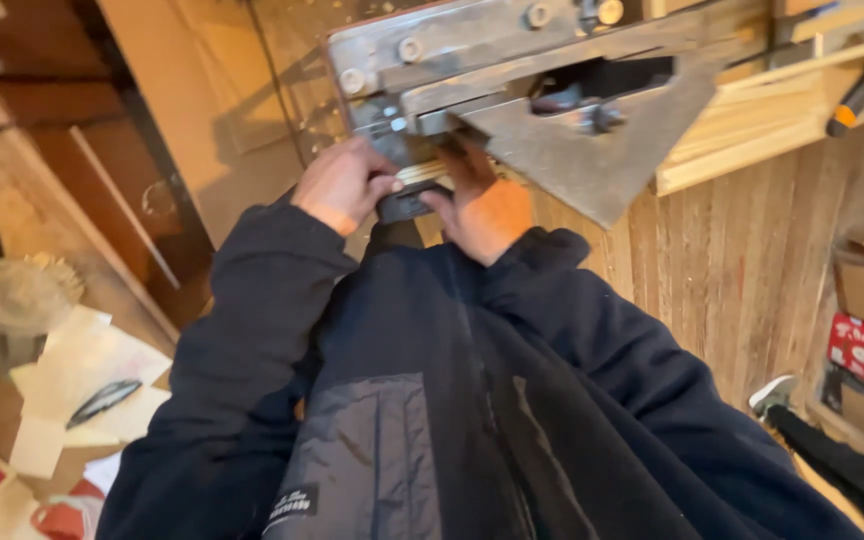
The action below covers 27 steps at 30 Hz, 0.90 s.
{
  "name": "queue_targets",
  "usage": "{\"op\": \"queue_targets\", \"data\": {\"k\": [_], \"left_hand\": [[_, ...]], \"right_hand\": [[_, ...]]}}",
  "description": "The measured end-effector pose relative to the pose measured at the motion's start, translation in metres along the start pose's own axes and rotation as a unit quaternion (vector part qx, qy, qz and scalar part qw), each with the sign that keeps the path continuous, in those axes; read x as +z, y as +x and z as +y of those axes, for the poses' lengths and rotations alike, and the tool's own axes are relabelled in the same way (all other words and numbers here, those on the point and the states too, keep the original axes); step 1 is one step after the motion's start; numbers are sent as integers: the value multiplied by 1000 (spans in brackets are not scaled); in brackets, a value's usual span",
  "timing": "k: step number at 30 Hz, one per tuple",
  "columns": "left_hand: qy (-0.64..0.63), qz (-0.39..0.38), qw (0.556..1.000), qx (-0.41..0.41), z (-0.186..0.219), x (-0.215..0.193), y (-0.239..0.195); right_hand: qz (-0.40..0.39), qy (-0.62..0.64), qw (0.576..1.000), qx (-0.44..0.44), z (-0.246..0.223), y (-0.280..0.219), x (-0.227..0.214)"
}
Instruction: Cutting and measuring wooden frame molding using a mitre chopper machine.
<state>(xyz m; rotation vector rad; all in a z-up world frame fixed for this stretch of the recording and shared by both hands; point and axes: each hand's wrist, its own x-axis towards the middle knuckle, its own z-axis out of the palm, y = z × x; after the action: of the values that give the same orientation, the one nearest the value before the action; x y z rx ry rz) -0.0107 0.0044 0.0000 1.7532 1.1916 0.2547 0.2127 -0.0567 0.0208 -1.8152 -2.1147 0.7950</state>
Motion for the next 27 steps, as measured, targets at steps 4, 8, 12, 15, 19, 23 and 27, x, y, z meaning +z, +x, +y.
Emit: {"op": "queue_targets", "data": {"k": [4, 8, 12, 15, 19, 23, 27], "left_hand": [[4, 8, 1000, -25, 4, -3, -1], [1, 0, 1000, -24, 1, -1, -1], [-1, -12, 1000, -18, -1, -2, 1], [7, -17, 999, -30, 6, -7, 1], [8, -2, 999, -33, 4, -4, 2], [3, -23, 999, -45, 3, -4, 1], [3, -19, 998, -54, 4, -3, 2]], "right_hand": [[-45, -49, 998, 11, -5, -4, -7], [-55, -51, 997, -12, -22, -19, -32], [-19, -28, 997, -66, -17, -50, -56], [53, 178, 977, 102, 81, -88, -33], [159, 174, 960, 149, 173, -84, -61], [239, 463, 800, 299, 306, -79, -47], [233, 524, 752, 325, 336, -75, -45]]}}
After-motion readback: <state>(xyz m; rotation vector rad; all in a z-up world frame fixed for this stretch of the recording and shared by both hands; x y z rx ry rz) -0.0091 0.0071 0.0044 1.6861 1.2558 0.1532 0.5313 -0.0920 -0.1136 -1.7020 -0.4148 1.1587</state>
